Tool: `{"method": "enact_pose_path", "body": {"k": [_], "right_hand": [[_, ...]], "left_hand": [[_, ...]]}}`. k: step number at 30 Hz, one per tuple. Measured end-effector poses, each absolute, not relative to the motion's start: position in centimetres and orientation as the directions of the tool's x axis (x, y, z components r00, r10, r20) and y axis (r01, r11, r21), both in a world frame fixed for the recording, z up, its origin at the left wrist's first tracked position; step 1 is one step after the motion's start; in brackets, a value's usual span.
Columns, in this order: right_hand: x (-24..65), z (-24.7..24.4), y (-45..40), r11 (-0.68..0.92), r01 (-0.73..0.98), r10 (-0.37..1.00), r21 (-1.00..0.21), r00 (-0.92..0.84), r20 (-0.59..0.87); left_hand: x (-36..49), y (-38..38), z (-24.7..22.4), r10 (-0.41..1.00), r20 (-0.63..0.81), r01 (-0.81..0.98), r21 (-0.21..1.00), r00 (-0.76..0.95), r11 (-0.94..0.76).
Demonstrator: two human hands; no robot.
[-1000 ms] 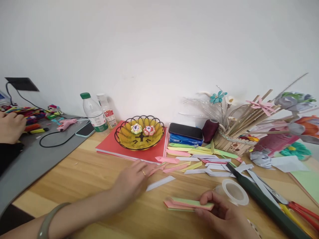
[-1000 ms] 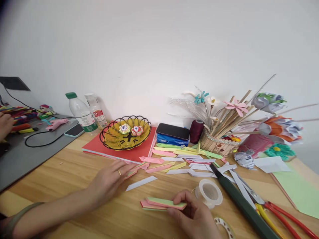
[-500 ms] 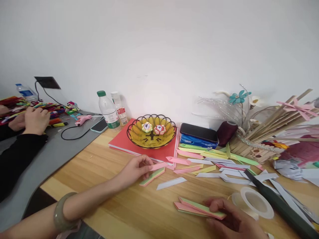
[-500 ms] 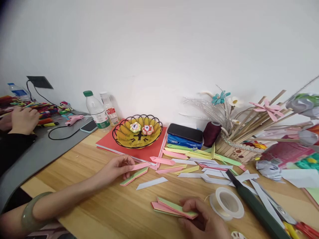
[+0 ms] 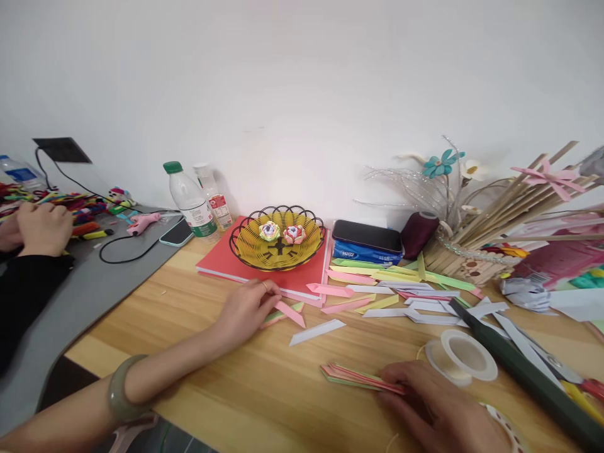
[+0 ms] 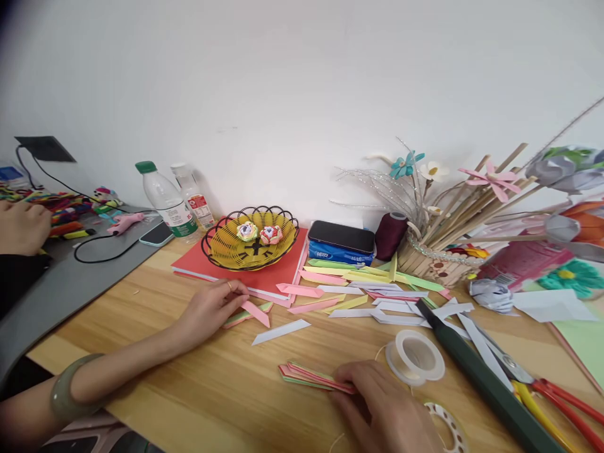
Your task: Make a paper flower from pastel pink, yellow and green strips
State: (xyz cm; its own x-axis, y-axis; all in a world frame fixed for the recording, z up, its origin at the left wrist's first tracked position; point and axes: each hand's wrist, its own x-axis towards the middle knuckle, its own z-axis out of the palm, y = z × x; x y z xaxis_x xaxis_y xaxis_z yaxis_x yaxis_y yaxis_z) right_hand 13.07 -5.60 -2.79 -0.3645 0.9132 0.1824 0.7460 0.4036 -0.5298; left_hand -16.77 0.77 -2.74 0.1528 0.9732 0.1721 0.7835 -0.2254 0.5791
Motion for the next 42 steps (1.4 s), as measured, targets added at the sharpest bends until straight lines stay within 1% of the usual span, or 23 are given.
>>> {"method": "enact_pose_path", "body": {"k": [2,3,4,5,7,8,10,13,17,22,25,27,28,32,34,36,42], "right_hand": [[13.0,-2.8,-5.7,0.468,0.747,0.883,-0.472,-0.413,0.223],[13.0,-2.8,-5.7,0.487,0.749,0.873,-0.449,-0.428,0.234],[12.9,-2.9,-5.8,0.498,0.752,0.867,-0.431,-0.439,0.237],[12.9,-3.0,-5.8,0.505,0.756,0.863,-0.417,-0.446,0.236],[12.9,-3.2,-5.8,0.520,0.757,0.854,-0.397,-0.464,0.234],[12.8,-3.2,-5.8,0.532,0.753,0.847,-0.388,-0.479,0.232],[12.8,-3.2,-5.7,0.567,0.736,0.823,-0.369,-0.519,0.231],[12.9,-2.9,-5.7,0.607,0.716,0.794,-0.346,-0.571,0.211],[12.9,-2.7,-5.8,0.605,0.720,0.795,-0.341,-0.569,0.209],[12.7,-2.6,-5.9,0.582,0.712,0.806,-0.393,-0.568,0.165],[12.6,-2.7,-6.0,0.541,0.719,0.827,-0.436,-0.550,0.120],[12.4,-2.9,-6.0,0.517,0.732,0.839,-0.445,-0.537,0.091],[12.4,-3.0,-6.1,0.510,0.738,0.843,-0.441,-0.532,0.083],[12.1,-3.4,-6.3,0.495,0.775,0.862,-0.393,-0.494,0.111],[12.0,-3.4,-6.6,0.501,0.782,0.863,-0.371,-0.486,0.139],[12.1,-3.4,-6.7,0.519,0.776,0.854,-0.359,-0.494,0.164],[12.4,-3.4,-6.6,0.552,0.766,0.833,-0.328,-0.488,0.261]], "left_hand": [[-16.6,0.6,-2.4,0.908,0.351,0.838,0.405,0.228,-0.367],[-16.3,0.4,-2.3,0.862,0.426,0.830,0.349,0.273,-0.435],[-15.9,0.2,-2.1,0.819,0.477,0.802,0.324,0.320,-0.502],[-15.3,-0.2,-1.9,0.782,0.498,0.755,0.325,0.376,-0.570],[-13.9,-1.0,-1.6,0.711,0.450,0.606,0.379,0.540,-0.700],[-13.1,-1.5,-1.6,0.688,0.396,0.558,0.403,0.609,-0.725],[-11.6,-2.3,-1.6,0.670,0.291,0.536,0.423,0.683,-0.730],[-10.1,-2.9,-1.9,0.686,0.221,0.581,0.392,0.694,-0.713],[-9.5,-3.1,-2.5,0.680,0.177,0.616,0.307,0.712,-0.725],[-9.4,-3.4,-2.7,0.643,0.212,0.612,0.200,0.736,-0.765],[-9.4,-3.5,-2.7,0.618,0.242,0.596,0.163,0.748,-0.786],[-9.4,-3.5,-2.7,0.619,0.246,0.593,0.177,0.746,-0.786],[-9.4,-3.6,-2.6,0.630,0.245,0.596,0.203,0.737,-0.777],[-9.3,-3.7,-2.3,0.706,0.197,0.621,0.358,0.680,-0.697],[-9.3,-3.8,-2.2,0.720,0.154,0.620,0.407,0.677,-0.670],[-9.2,-3.7,-2.2,0.708,0.142,0.603,0.425,0.692,-0.675],[-8.8,-3.3,-3.0,0.695,0.235,0.575,0.417,0.679,-0.703]]}}
